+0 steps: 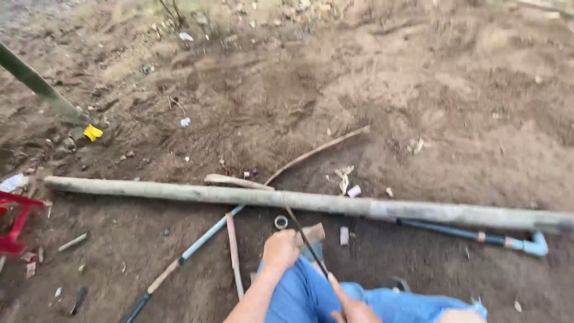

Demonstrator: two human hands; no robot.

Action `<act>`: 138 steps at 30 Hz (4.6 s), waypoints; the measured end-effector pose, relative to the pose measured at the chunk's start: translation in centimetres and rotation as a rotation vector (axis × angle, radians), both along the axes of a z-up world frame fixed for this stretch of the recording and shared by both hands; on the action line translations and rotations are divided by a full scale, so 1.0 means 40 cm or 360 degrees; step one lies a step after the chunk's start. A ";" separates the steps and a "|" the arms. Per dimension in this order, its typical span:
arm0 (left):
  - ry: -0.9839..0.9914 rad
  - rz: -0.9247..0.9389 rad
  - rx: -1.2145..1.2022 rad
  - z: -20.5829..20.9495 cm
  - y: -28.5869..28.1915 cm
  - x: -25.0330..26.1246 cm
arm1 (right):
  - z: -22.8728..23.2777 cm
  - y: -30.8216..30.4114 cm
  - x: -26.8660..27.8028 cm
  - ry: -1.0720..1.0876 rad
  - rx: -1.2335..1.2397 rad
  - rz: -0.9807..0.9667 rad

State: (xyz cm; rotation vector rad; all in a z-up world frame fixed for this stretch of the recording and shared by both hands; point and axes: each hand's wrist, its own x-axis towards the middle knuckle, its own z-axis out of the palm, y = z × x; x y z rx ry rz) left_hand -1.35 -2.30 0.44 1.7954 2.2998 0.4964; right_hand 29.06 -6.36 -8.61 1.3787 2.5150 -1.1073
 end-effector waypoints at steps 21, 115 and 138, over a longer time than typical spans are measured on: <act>-0.0146 0.0041 -0.0007 -0.017 -0.015 -0.035 | 0.242 0.046 -0.097 -0.0027 -0.0025 0.0038; -0.0028 0.0103 0.0012 -0.040 -0.037 -0.044 | 0.246 0.009 -0.125 -0.0203 0.0042 0.0092; -0.0061 0.0071 0.0155 -0.036 -0.044 -0.044 | 0.351 0.007 -0.172 -0.0195 0.0057 0.0018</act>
